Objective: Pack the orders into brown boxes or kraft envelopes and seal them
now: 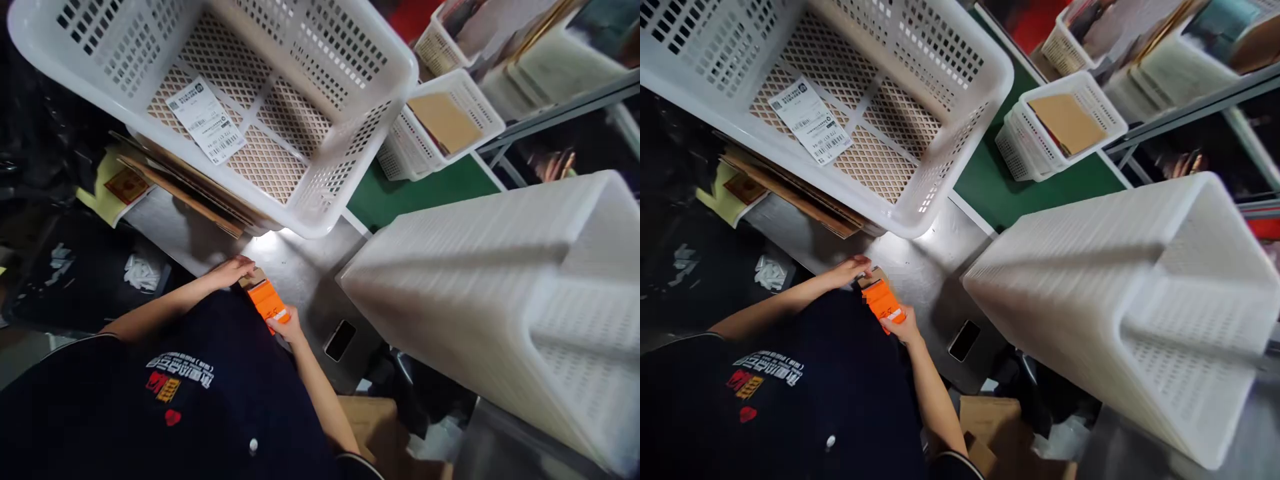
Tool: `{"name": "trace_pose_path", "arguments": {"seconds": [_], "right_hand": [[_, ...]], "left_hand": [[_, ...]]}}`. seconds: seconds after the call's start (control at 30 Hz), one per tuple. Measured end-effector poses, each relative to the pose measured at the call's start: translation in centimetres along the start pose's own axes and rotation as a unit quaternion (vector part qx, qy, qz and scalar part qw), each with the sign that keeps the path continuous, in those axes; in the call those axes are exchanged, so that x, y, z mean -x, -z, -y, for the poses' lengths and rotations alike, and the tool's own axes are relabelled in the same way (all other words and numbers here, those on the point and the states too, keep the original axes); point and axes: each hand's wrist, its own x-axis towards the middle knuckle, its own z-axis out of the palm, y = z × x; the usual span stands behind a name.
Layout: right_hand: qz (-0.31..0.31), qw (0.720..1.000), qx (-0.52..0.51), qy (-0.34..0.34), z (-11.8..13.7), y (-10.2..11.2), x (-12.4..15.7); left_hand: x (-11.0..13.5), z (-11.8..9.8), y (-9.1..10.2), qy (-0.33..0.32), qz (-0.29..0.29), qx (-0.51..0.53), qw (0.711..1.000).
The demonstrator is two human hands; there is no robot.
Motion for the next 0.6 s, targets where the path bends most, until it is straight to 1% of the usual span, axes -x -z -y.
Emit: {"name": "trace_pose_path", "arguments": {"seconds": [0.07,0.1,0.13,0.23,0.37,0.43,0.53,0.6], "right_hand": [[0.003,1.000,-0.001,-0.002,0.0,-0.1,-0.1],[0.003,1.000,-0.001,-0.003,0.0,-0.1,-0.1],[0.002,1.000,-0.001,-0.004,0.1,-0.1,-0.1],[-0.008,1.000,0.003,-0.005,0.4,-0.1,-0.1],[-0.031,0.999,0.019,-0.004,1.6,-0.4,-0.3],[-0.039,0.999,0.037,-0.007,2.6,-0.6,-0.4],[-0.050,0.995,0.080,-0.013,4.1,-0.7,-0.2],[-0.057,0.991,0.122,-0.030,4.5,-0.4,0.3]], "left_hand": [[0.7,-0.9,0.1,0.028,0.047,0.034,0.998],[1.0,-1.3,0.0,0.037,0.061,0.051,0.996],[1.2,-1.5,-0.1,0.038,0.061,0.061,0.996],[1.4,-1.8,-0.5,0.019,0.016,0.051,0.998],[1.3,-2.0,-0.6,0.010,-0.002,0.015,1.000],[1.2,-2.1,-0.1,-0.028,-0.035,-0.049,0.998],[0.8,-1.6,0.9,-0.092,-0.066,-0.168,0.979],[0.2,-0.5,1.7,-0.096,-0.087,-0.201,0.971]]}}
